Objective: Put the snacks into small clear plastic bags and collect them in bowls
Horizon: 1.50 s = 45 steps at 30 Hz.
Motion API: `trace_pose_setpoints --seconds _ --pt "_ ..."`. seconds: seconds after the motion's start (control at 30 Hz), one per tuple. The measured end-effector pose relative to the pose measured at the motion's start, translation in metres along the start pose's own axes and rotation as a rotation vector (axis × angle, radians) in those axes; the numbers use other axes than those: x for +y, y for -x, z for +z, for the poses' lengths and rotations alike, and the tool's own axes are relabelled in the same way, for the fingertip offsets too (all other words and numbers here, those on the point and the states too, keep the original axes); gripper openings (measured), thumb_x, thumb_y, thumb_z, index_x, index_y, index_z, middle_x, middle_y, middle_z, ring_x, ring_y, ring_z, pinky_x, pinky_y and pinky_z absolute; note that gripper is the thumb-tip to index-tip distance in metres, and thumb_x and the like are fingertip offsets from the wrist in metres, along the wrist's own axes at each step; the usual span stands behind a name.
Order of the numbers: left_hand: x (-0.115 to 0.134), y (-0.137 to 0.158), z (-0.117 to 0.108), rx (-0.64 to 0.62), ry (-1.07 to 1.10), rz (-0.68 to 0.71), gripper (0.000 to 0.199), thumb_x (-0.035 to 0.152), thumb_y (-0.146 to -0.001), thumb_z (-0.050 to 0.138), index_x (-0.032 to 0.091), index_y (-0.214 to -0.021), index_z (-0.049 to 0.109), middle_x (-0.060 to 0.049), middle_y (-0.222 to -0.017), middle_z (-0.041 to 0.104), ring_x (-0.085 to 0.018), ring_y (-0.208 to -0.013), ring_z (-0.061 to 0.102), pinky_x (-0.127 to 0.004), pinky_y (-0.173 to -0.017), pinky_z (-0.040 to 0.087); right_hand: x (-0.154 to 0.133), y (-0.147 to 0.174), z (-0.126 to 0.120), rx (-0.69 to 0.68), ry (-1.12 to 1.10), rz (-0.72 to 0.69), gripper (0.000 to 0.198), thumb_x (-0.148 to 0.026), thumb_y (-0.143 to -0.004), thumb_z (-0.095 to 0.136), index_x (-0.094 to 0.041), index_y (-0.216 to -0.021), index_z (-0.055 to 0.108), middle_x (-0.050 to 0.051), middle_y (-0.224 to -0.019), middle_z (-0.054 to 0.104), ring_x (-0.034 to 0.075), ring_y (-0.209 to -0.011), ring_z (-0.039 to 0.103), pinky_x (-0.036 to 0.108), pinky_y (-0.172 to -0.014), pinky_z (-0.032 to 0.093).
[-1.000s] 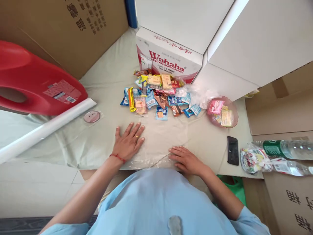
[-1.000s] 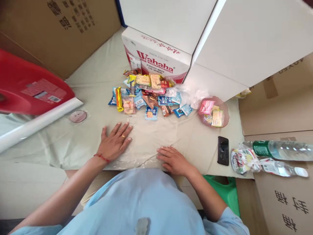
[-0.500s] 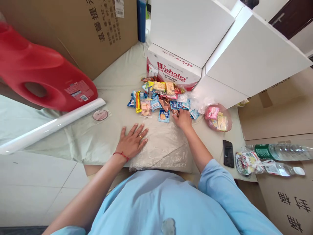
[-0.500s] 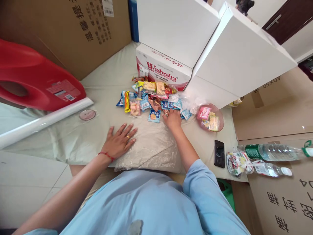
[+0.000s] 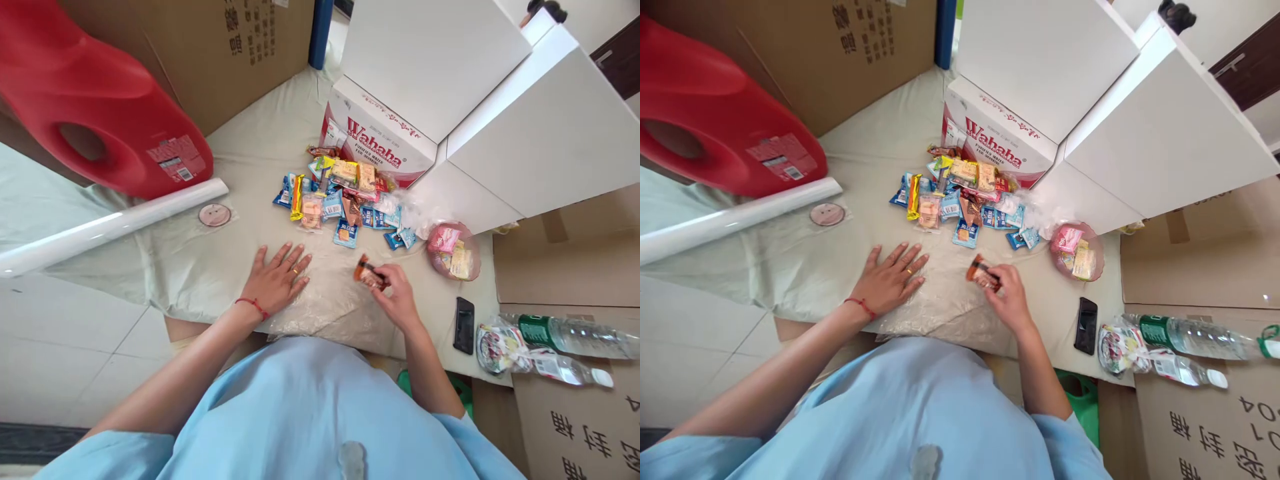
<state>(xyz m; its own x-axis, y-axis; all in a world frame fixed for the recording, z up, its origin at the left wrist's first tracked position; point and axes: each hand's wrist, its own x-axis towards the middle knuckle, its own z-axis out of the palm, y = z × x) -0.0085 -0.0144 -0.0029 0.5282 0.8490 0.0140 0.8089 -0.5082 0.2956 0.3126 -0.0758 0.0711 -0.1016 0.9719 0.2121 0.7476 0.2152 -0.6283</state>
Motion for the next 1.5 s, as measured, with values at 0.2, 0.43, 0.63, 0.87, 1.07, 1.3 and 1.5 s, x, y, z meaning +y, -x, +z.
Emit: trace_pose_setpoints --seconds 0.2,0.43,0.63,0.87,1.07,1.3,1.5 --pt "-0.001 0.001 0.001 0.019 0.010 0.003 0.056 0.049 -0.106 0.033 0.033 -0.158 0.043 -0.005 -0.170 0.032 -0.032 -0.159 0.025 -0.068 -0.126 -0.003 -0.022 0.006 0.059 -0.265 0.073 -0.123 0.032 -0.015 -0.090 0.066 -0.023 -0.121 0.066 0.013 -0.121 0.063 0.027 -0.111 0.058 0.046 -0.097 0.053" --pt "-0.002 0.000 0.001 0.040 0.035 0.008 0.056 0.048 -0.105 0.035 0.033 -0.158 0.044 -0.006 -0.169 0.035 -0.034 -0.158 0.029 -0.070 -0.125 0.001 0.029 -0.043 0.013 -0.071 0.201 0.222 0.029 -0.038 -0.104 0.048 -0.019 -0.111 0.070 0.014 -0.121 0.068 0.023 -0.105 0.066 0.038 -0.093 0.053" --pt "-0.001 -0.001 0.001 0.038 0.026 0.007 0.056 0.048 -0.104 0.035 0.033 -0.157 0.046 -0.006 -0.168 0.037 -0.034 -0.157 0.030 -0.070 -0.125 0.003 0.068 -0.105 -0.002 0.020 0.563 0.801 0.065 -0.066 -0.098 0.051 -0.011 -0.133 0.055 0.023 -0.121 0.068 0.035 -0.113 0.067 0.045 -0.093 0.052" --pt "-0.001 0.000 0.000 0.041 -0.016 0.005 0.056 0.048 -0.105 0.033 0.029 -0.155 0.049 -0.007 -0.168 0.038 -0.034 -0.157 0.031 -0.069 -0.125 0.006 0.074 -0.095 0.007 0.115 0.566 0.773 0.044 -0.040 -0.098 0.055 -0.014 -0.134 0.060 0.020 -0.125 0.069 0.032 -0.113 0.068 0.043 -0.097 0.051" --pt "-0.001 -0.001 0.002 0.045 0.021 0.002 0.056 0.049 -0.105 0.033 0.031 -0.156 0.047 -0.007 -0.169 0.036 -0.034 -0.157 0.030 -0.069 -0.125 0.003 0.084 -0.019 -0.007 0.404 -0.035 0.622 0.050 -0.044 -0.096 0.050 -0.012 -0.131 0.067 0.012 -0.100 0.075 0.024 -0.085 0.070 0.040 -0.086 0.057" --pt "0.001 0.000 0.000 0.025 0.042 -0.012 0.056 0.050 -0.105 0.032 0.033 -0.158 0.045 -0.007 -0.169 0.036 -0.033 -0.158 0.028 -0.067 -0.126 0.002 0.022 0.010 0.013 0.034 -0.332 0.041 0.029 -0.031 -0.098 0.062 -0.030 -0.123 0.075 0.007 -0.125 0.070 0.022 -0.116 0.066 0.038 -0.102 0.053" --pt "0.002 0.001 -0.002 0.024 0.017 -0.026 0.056 0.049 -0.105 0.033 0.033 -0.157 0.046 -0.007 -0.169 0.037 -0.033 -0.158 0.029 -0.067 -0.126 0.004 0.008 -0.010 0.034 -0.297 -0.145 -0.260 0.040 -0.015 -0.098 0.049 -0.027 -0.129 0.071 0.011 -0.141 0.062 0.024 -0.131 0.057 0.048 -0.109 0.050"
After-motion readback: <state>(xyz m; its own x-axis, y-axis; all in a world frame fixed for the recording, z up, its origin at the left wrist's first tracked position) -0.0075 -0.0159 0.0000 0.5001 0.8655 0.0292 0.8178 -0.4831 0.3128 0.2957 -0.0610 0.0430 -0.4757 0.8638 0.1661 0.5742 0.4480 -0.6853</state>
